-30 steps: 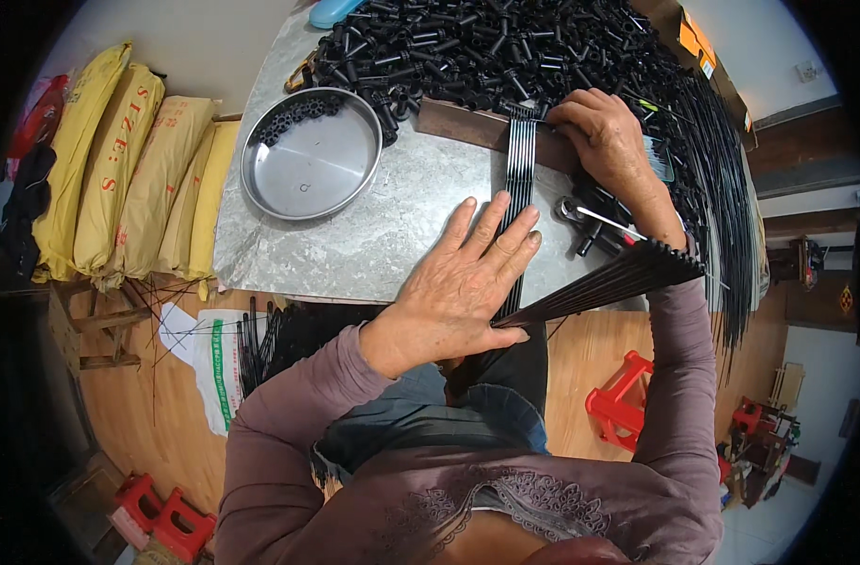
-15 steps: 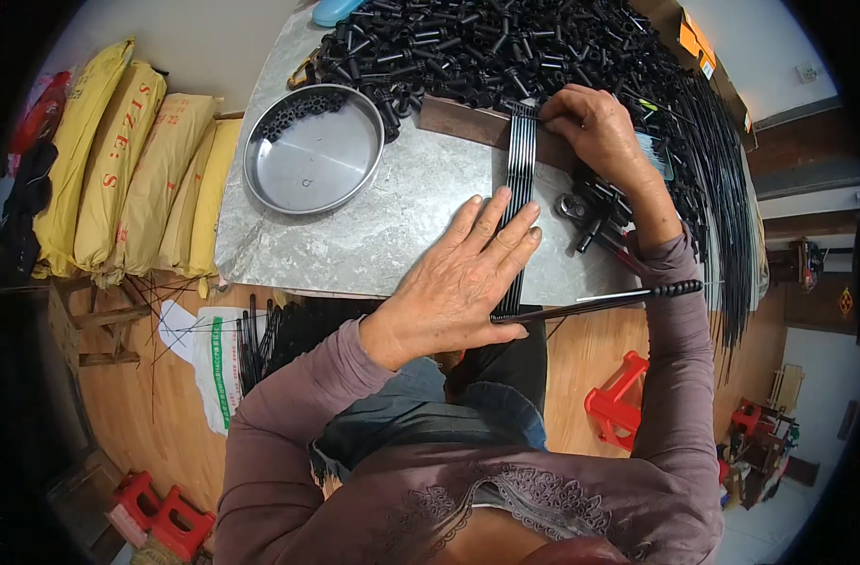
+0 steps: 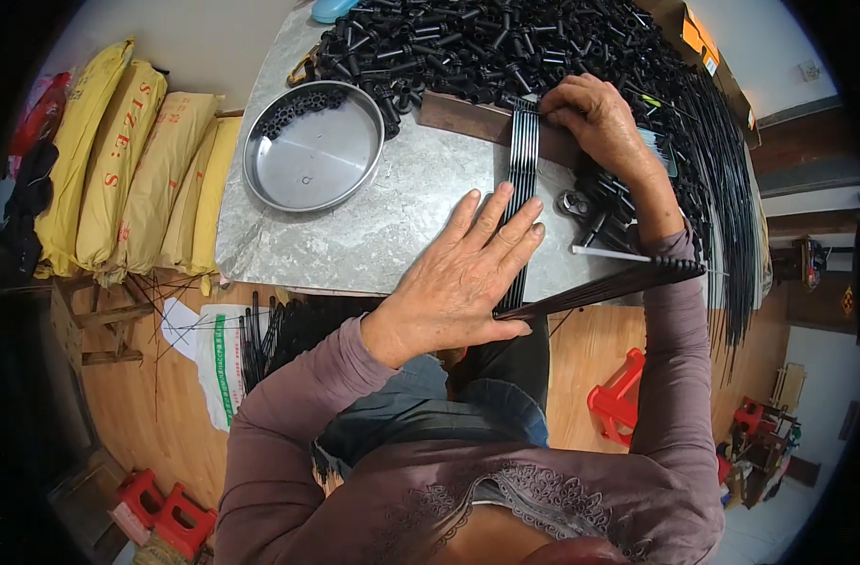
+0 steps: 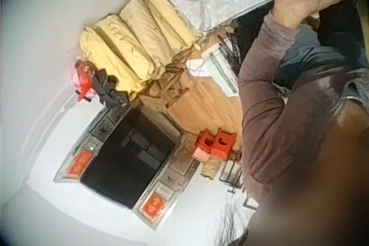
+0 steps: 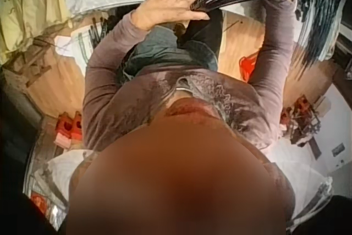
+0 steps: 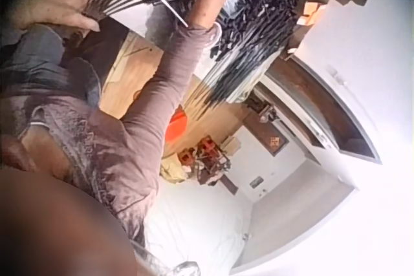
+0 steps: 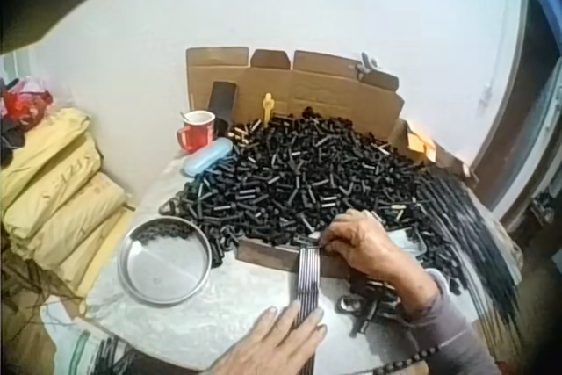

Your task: Organizing and bundling black cable ties using pliers at a workstation.

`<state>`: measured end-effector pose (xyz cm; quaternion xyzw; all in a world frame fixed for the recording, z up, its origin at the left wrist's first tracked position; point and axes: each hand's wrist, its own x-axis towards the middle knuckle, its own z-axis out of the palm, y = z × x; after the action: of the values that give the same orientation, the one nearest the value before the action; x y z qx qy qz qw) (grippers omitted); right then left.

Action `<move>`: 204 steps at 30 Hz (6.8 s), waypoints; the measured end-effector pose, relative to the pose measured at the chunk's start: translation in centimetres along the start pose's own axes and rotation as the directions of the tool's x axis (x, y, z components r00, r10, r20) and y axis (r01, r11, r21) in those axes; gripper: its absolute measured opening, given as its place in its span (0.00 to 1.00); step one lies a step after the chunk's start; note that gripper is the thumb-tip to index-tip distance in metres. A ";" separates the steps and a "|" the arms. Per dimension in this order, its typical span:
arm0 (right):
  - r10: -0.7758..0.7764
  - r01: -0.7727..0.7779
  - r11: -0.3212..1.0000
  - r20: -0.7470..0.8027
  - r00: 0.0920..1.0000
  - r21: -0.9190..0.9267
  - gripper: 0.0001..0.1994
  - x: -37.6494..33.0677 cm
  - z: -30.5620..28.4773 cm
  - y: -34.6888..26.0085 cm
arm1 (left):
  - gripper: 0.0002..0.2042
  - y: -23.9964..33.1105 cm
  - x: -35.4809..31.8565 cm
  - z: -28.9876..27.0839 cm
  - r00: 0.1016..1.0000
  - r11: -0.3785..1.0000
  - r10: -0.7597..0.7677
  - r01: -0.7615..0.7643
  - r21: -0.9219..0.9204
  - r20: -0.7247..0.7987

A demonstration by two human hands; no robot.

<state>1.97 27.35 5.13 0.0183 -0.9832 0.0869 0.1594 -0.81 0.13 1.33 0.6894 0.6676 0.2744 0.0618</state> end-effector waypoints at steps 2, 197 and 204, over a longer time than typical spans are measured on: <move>0.031 -0.030 0.999 -0.020 0.999 0.037 0.04 -0.1 0.3 -0.2 | 0.44 0.0 -0.1 -0.1 1.000 1.000 -0.007 0.007 -0.013 0.002; 0.135 -0.105 0.936 -0.068 0.989 0.336 0.10 -0.6 0.7 -0.4 | 0.46 1.1 1.5 -0.5 0.992 1.000 -0.026 0.025 0.005 0.123; 0.061 -0.062 0.997 -0.020 0.998 -0.052 0.04 -2.9 -0.5 0.8 | 0.45 1.0 1.3 -0.4 0.992 0.999 -0.034 0.032 0.017 0.121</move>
<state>4.84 28.25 4.52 -0.0170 -0.9837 0.0660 0.1663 -0.19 1.20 2.49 0.6941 0.6758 0.2260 0.1017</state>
